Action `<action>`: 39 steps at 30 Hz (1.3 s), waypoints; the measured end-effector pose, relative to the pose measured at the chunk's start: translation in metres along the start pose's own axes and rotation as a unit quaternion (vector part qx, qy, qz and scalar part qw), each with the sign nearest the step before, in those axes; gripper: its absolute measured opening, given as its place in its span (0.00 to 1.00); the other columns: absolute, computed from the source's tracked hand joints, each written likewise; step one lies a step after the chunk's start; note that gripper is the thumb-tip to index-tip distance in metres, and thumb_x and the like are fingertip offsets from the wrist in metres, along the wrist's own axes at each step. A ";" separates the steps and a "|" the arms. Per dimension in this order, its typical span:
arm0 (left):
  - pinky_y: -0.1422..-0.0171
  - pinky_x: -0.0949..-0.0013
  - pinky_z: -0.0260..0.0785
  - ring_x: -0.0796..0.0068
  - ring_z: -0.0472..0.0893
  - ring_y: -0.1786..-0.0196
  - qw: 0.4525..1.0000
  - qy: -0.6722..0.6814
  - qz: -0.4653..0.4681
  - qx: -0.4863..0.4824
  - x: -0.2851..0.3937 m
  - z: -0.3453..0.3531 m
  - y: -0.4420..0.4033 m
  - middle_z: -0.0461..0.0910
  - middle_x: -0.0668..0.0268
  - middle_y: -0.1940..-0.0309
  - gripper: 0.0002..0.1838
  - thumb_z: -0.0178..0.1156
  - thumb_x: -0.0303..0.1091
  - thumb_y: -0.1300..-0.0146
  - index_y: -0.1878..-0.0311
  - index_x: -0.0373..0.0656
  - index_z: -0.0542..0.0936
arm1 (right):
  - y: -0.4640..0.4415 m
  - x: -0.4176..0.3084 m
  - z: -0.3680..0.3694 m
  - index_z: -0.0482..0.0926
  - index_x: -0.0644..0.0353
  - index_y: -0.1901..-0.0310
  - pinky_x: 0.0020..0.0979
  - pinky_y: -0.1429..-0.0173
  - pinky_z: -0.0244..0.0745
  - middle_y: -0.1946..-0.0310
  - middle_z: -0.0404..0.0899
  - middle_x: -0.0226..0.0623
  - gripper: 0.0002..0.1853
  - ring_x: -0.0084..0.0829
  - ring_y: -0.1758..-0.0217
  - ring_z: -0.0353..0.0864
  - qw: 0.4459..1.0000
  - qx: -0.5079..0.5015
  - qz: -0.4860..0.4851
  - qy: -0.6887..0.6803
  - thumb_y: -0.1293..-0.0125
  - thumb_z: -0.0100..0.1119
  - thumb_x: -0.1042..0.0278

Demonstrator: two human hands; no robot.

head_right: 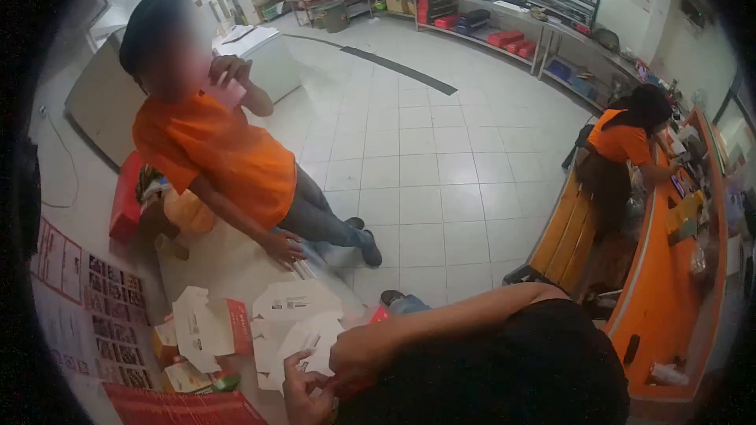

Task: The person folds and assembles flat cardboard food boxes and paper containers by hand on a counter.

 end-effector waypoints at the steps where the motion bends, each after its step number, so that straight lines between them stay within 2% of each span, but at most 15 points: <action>1: 0.60 0.66 0.75 0.68 0.84 0.68 0.997 -0.042 0.053 0.033 -0.001 -0.004 -0.002 0.88 0.54 0.65 0.29 0.70 0.27 0.34 0.31 0.43 0.72 | -0.001 0.002 0.001 0.83 0.64 0.63 0.46 0.63 0.76 0.70 0.84 0.53 0.19 0.53 0.70 0.82 1.000 0.021 -0.005 0.020 0.25 0.59 0.54; 4: 0.30 0.49 0.70 0.53 0.70 0.28 0.864 -0.208 0.255 0.382 -0.003 -0.001 -0.003 0.67 0.48 0.29 0.46 0.79 0.49 0.41 0.28 0.36 0.65 | 0.002 -0.002 -0.031 0.84 0.64 0.60 0.43 0.63 0.76 0.70 0.86 0.48 0.18 0.43 0.72 0.84 0.973 0.211 0.088 0.023 0.22 0.58 0.55; 6: 0.26 0.41 0.63 0.42 0.63 0.25 0.891 -0.173 0.276 0.317 0.009 0.006 -0.013 0.58 0.42 0.25 0.50 0.80 0.51 0.44 0.26 0.39 0.62 | -0.002 0.002 -0.034 0.85 0.65 0.55 0.37 0.61 0.79 0.70 0.86 0.40 0.18 0.29 0.69 0.84 0.869 0.328 0.225 -0.295 0.20 0.56 0.56; 7: 0.24 0.36 0.60 0.37 0.60 0.23 0.903 -0.154 0.283 0.284 0.015 0.011 -0.017 0.53 0.39 0.23 0.52 0.81 0.51 0.45 0.25 0.40 0.61 | -0.008 0.001 -0.039 0.85 0.66 0.50 0.32 0.55 0.81 0.67 0.86 0.34 0.18 0.22 0.62 0.83 0.893 0.295 0.232 -0.248 0.19 0.54 0.57; 10: 0.29 0.36 0.63 0.33 0.65 0.30 0.879 -0.128 0.307 0.342 -0.002 0.010 -0.037 0.63 0.37 0.30 0.44 0.84 0.46 0.51 0.33 0.45 0.73 | -0.020 0.015 -0.019 0.85 0.67 0.51 0.31 0.53 0.80 0.61 0.87 0.42 0.23 0.27 0.59 0.83 0.852 0.239 0.175 -0.432 0.20 0.56 0.50; 14: 0.25 0.41 0.62 0.35 0.62 0.24 0.861 -0.048 0.367 0.349 -0.004 0.001 -0.029 0.58 0.39 0.26 0.40 0.84 0.41 0.50 0.34 0.54 0.76 | -0.032 0.093 -0.023 0.73 0.64 0.32 0.37 0.36 0.75 0.44 0.82 0.44 0.29 0.33 0.39 0.79 0.869 0.373 0.200 -0.257 0.22 0.59 0.49; 15: 0.22 0.41 0.60 0.35 0.60 0.21 0.857 -0.007 0.396 0.330 -0.009 0.001 -0.030 0.56 0.39 0.24 0.41 0.84 0.41 0.49 0.32 0.56 0.75 | -0.038 0.121 -0.019 0.70 0.60 0.31 0.41 0.29 0.70 0.37 0.79 0.41 0.25 0.35 0.38 0.79 0.889 0.298 0.225 -0.267 0.24 0.60 0.62; 17: 0.23 0.44 0.61 0.37 0.60 0.21 0.850 0.005 0.394 0.350 -0.017 0.001 -0.038 0.55 0.41 0.24 0.38 0.85 0.36 0.52 0.36 0.59 0.79 | -0.065 0.137 -0.023 0.70 0.60 0.30 0.43 0.29 0.70 0.39 0.78 0.44 0.29 0.40 0.36 0.78 0.962 0.257 0.075 -0.048 0.28 0.64 0.59; 19: 0.22 0.46 0.61 0.40 0.61 0.21 0.820 0.039 0.416 0.391 -0.031 -0.014 -0.046 0.55 0.43 0.23 0.39 0.84 0.41 0.51 0.35 0.54 0.78 | -0.086 0.188 -0.009 0.75 0.59 0.36 0.44 0.34 0.73 0.46 0.81 0.44 0.27 0.48 0.40 0.79 0.939 0.273 -0.097 0.185 0.34 0.69 0.61; 20: 0.21 0.47 0.60 0.43 0.61 0.21 0.790 0.064 0.439 0.423 -0.041 -0.024 -0.050 0.55 0.45 0.23 0.42 0.83 0.48 0.49 0.33 0.47 0.75 | -0.120 0.237 0.002 0.77 0.59 0.40 0.45 0.37 0.73 0.50 0.83 0.43 0.23 0.48 0.43 0.81 0.959 0.262 -0.077 0.074 0.34 0.68 0.62; 22: 0.25 0.51 0.63 0.54 0.67 0.25 0.752 0.216 0.381 0.493 -0.094 -0.066 -0.058 0.63 0.51 0.28 0.55 0.70 0.69 0.41 0.27 0.33 0.63 | -0.172 0.185 -0.048 0.79 0.63 0.43 0.46 0.40 0.75 0.51 0.84 0.49 0.24 0.51 0.45 0.83 0.964 0.250 -0.032 0.089 0.36 0.70 0.57; 24: 0.33 0.57 0.67 0.64 0.78 0.41 0.703 0.217 0.272 0.620 -0.141 -0.118 -0.054 0.77 0.57 0.43 0.41 0.62 0.62 0.30 0.31 0.35 0.67 | -0.238 0.139 -0.090 0.80 0.66 0.46 0.47 0.42 0.77 0.52 0.84 0.55 0.27 0.54 0.47 0.84 0.969 0.226 0.006 0.103 0.38 0.73 0.53; 27: 0.38 0.60 0.72 0.61 0.80 0.45 0.741 0.062 -0.038 0.667 -0.251 -0.187 -0.073 0.78 0.55 0.48 0.28 0.66 0.39 0.29 0.33 0.35 0.69 | -0.357 0.178 -0.100 0.80 0.67 0.46 0.49 0.38 0.77 0.49 0.84 0.59 0.30 0.57 0.43 0.84 0.949 0.258 -0.033 0.181 0.41 0.75 0.50; 32: 0.39 0.56 0.74 0.53 0.81 0.43 0.791 -0.009 -0.062 0.609 -0.319 -0.209 -0.113 0.78 0.48 0.46 0.31 0.70 0.30 0.40 0.34 0.38 0.73 | -0.506 0.216 -0.085 0.78 0.69 0.43 0.49 0.37 0.77 0.50 0.84 0.62 0.32 0.59 0.43 0.83 0.976 0.120 -0.077 0.167 0.41 0.76 0.54; 39: 0.38 0.53 0.76 0.48 0.83 0.43 0.808 -0.127 -0.054 0.573 -0.330 -0.204 -0.110 0.80 0.48 0.46 0.26 0.68 0.33 0.40 0.38 0.40 0.78 | -0.502 0.239 -0.087 0.78 0.62 0.44 0.52 0.39 0.79 0.50 0.83 0.60 0.20 0.58 0.42 0.83 0.956 0.127 0.015 0.264 0.37 0.65 0.64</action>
Point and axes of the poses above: each hand's wrist, its own y-axis away from the middle knuckle, its own z-axis out of the palm, x = y × z, the point moved 3 cm from there along -y, towards the middle knuckle
